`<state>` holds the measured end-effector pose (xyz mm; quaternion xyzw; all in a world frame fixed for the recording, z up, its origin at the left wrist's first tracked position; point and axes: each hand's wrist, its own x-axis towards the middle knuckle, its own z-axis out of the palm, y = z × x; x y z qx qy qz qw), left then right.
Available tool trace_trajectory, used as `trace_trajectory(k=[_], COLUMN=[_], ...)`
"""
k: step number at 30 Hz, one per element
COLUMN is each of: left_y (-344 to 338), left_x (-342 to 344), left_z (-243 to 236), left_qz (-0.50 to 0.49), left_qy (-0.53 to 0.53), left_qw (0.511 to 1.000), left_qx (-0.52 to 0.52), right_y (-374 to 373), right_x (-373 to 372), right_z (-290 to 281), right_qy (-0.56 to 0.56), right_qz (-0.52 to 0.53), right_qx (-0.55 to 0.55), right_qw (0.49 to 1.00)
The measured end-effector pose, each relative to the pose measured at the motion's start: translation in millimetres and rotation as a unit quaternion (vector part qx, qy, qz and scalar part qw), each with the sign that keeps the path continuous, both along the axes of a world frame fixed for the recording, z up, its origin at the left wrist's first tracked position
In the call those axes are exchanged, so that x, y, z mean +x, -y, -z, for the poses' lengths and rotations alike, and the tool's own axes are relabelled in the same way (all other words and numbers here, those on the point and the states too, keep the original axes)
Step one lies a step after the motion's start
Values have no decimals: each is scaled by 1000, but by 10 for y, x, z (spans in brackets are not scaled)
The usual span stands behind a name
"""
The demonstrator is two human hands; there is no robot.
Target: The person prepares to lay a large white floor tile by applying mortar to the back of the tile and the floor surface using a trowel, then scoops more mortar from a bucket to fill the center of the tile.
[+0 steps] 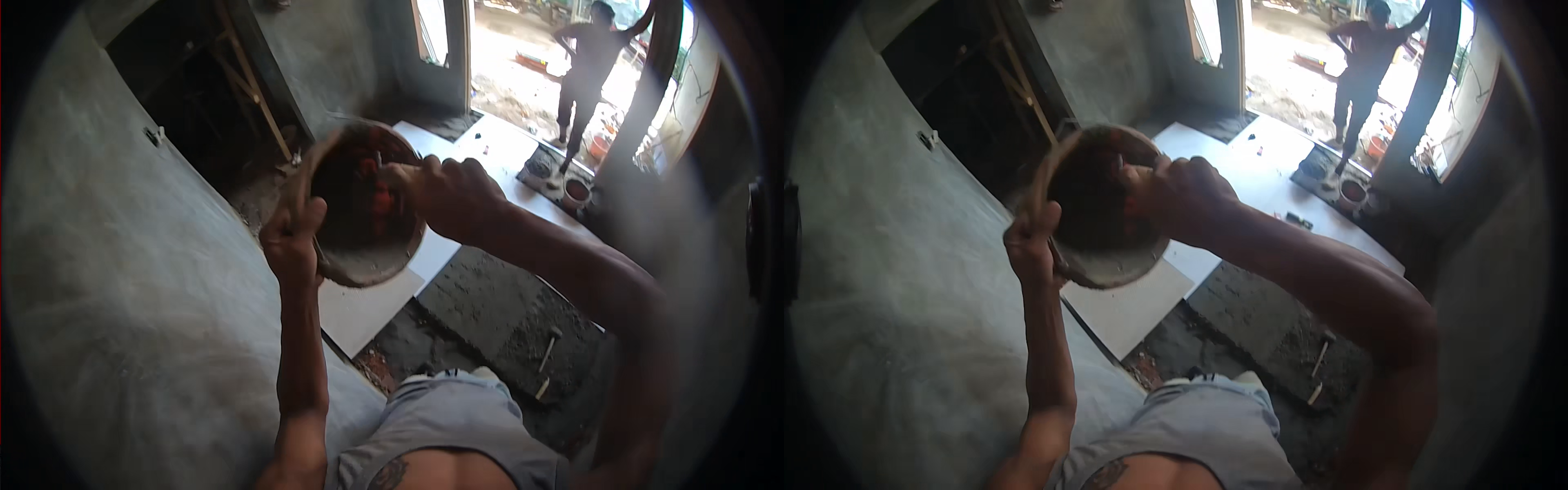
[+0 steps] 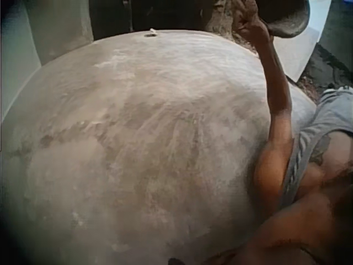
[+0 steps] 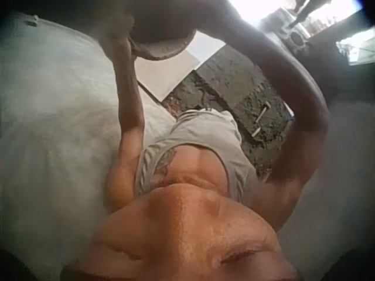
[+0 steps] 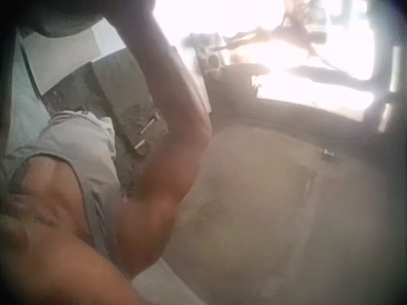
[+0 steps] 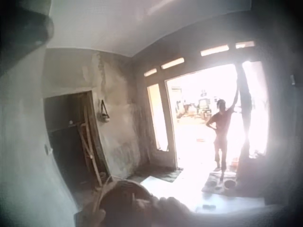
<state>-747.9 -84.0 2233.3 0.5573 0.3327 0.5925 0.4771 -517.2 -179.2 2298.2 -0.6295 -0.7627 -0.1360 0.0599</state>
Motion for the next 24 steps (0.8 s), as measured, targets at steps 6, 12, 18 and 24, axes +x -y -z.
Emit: trace_trajectory(k=[6, 12, 18, 24], left_y=[165, 80, 88, 410], left_x=[40, 68, -128, 17], left_z=[-80, 53, 68, -193], left_qz=[4, 5, 26, 22], left_qy=[82, 100, 122, 85], left_qw=[994, 993, 990, 993], left_qx=[79, 68, 67, 74], right_y=[144, 93, 421, 98], right_x=[-257, -354, -476, -308], right_z=[312, 168, 691, 495], right_qy=[-39, -49, -59, -52], right_qz=[-20, -47, -88, -118], right_qx=[-16, 86, 20, 146], right_qw=[999, 994, 994, 981])
